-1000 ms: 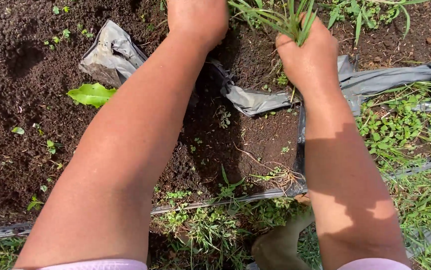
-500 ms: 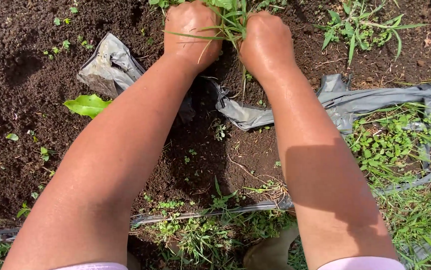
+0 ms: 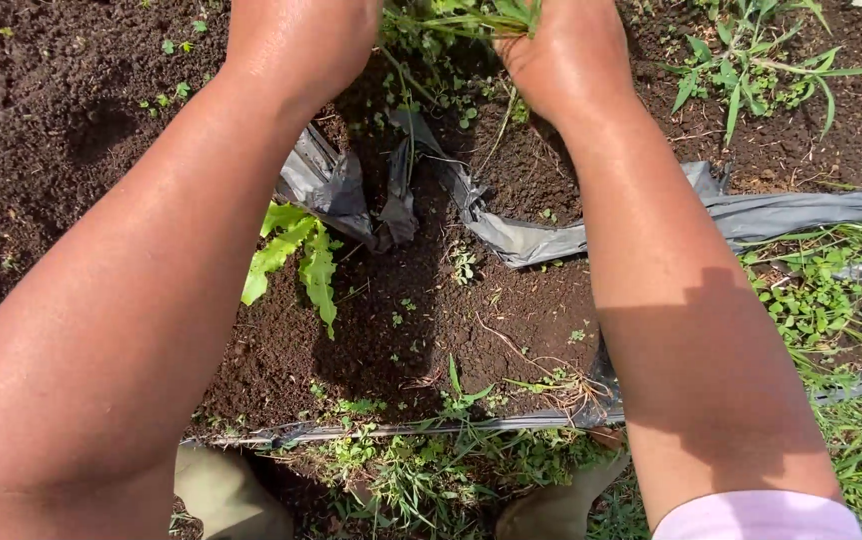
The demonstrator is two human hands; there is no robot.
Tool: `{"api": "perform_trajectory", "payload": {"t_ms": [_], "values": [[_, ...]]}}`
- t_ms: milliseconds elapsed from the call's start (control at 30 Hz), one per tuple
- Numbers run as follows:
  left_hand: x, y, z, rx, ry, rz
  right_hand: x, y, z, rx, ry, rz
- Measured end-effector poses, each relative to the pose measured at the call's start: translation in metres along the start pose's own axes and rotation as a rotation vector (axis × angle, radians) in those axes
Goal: Pulling weeds by hand from a garden bed covered with black plastic mulch.
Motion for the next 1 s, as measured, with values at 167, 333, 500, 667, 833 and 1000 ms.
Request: {"api": "perform_trajectory", "payload": {"t_ms": [167, 333, 500, 667, 833, 1000], "values": [[-0.019, 0.013, -0.026, -0.052, 0.025, 0.037, -0.029, -0.023, 0.042, -0.291, 0.438, 0.046], [-0.056, 0.024, -0.006, -0.171, 0.123, -0.184, -0.043, -0.019, 0.048, -0.490, 0.394, 0.063], [-0.057, 0.027, -0.006, -0.246, 0.213, -0.355, -0.057, -0.014, 0.031, -0.535, 0.220, 0.191], [-0.051, 0.035, -0.005, -0.219, 0.250, -0.283, -0.051, -0.006, 0.039, -0.595, 0.192, 0.242], [-0.057, 0.033, -0.002, -0.226, 0.219, -0.333, -0.045, -0.026, 0.055, -0.457, 0.302, 0.059], [-0.062, 0.037, 0.000, -0.252, 0.235, -0.450, -0.021, -0.030, 0.064, -0.138, 0.212, -0.126]]}}
Point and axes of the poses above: each hand's wrist, its own y-axis away from the middle knuckle, its own z-axis out of the palm, x = y × z, the point moved 10 cm from there along -y, towards the middle knuckle, and after that the axes turned 6 degrees about y, right-handed, at the moved point
